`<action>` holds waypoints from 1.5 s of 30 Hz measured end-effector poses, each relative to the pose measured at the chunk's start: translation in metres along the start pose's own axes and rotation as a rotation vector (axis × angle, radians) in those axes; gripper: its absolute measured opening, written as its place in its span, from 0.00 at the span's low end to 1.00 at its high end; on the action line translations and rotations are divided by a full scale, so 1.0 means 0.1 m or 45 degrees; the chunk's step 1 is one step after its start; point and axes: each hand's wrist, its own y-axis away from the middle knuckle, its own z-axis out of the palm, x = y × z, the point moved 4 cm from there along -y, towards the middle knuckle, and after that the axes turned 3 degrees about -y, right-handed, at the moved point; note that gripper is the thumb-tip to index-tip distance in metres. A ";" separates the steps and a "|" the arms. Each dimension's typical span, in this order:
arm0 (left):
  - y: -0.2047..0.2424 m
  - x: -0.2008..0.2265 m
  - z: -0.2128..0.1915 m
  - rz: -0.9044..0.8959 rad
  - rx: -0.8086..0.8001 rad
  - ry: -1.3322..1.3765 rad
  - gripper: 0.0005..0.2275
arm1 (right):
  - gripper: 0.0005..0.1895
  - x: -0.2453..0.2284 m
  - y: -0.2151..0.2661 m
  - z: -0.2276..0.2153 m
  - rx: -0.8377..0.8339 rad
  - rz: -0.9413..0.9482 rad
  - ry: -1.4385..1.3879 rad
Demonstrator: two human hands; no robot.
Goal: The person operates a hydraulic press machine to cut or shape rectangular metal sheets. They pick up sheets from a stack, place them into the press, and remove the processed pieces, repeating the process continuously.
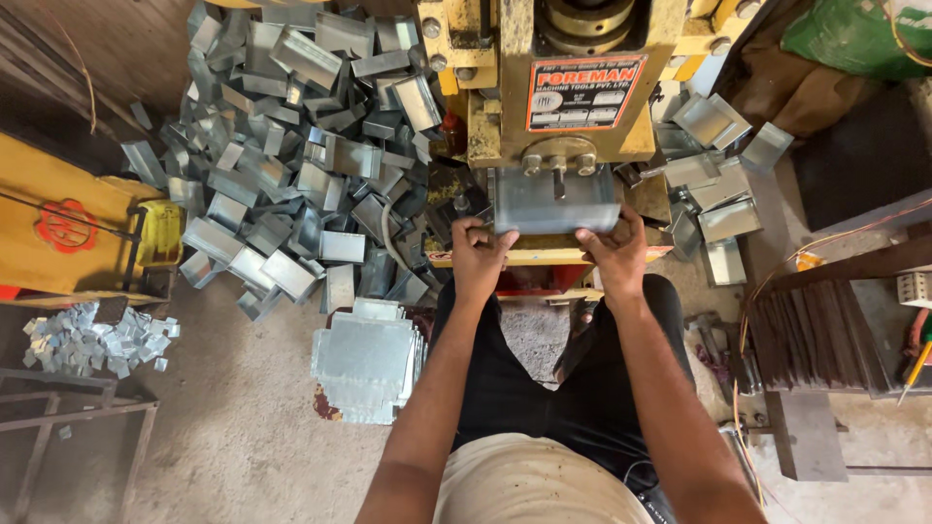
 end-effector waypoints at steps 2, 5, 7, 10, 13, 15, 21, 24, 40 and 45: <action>0.00 0.15 -0.01 0.067 -0.034 -0.084 0.30 | 0.46 -0.10 0.03 0.09 -0.046 -0.075 -0.036; -0.05 0.47 0.07 0.075 -0.245 -0.224 0.44 | 0.52 -0.19 -0.03 0.16 -0.111 -0.007 -0.076; -0.07 0.61 0.11 0.057 -0.278 -0.159 0.42 | 0.42 -0.22 -0.09 0.22 -0.178 -0.109 -0.172; 0.03 0.68 0.06 0.111 -0.416 0.072 0.38 | 0.31 -0.27 0.02 0.10 -0.229 -0.148 -0.322; 0.30 0.55 0.03 0.001 -0.475 0.145 0.35 | 0.28 -0.17 0.23 0.01 -0.118 0.045 -0.406; 0.56 0.41 0.00 -0.093 -0.512 0.137 0.33 | 0.26 0.02 0.29 -0.07 0.046 0.214 -0.458; 1.31 -0.06 -0.55 -0.258 -0.554 -0.200 0.21 | 0.34 0.73 0.53 -0.97 0.225 0.191 -0.645; 1.24 -0.45 -1.26 -0.093 -0.145 -0.447 0.15 | 0.28 0.60 0.34 -1.44 0.405 0.079 -1.132; 1.84 -1.70 -2.29 -0.705 -0.337 -1.864 0.33 | 0.24 -0.03 0.50 -0.91 -0.044 0.418 -1.256; 1.83 -1.59 -2.63 -0.630 -0.163 -1.759 0.35 | 0.23 0.22 0.77 -0.73 -0.045 0.559 -1.133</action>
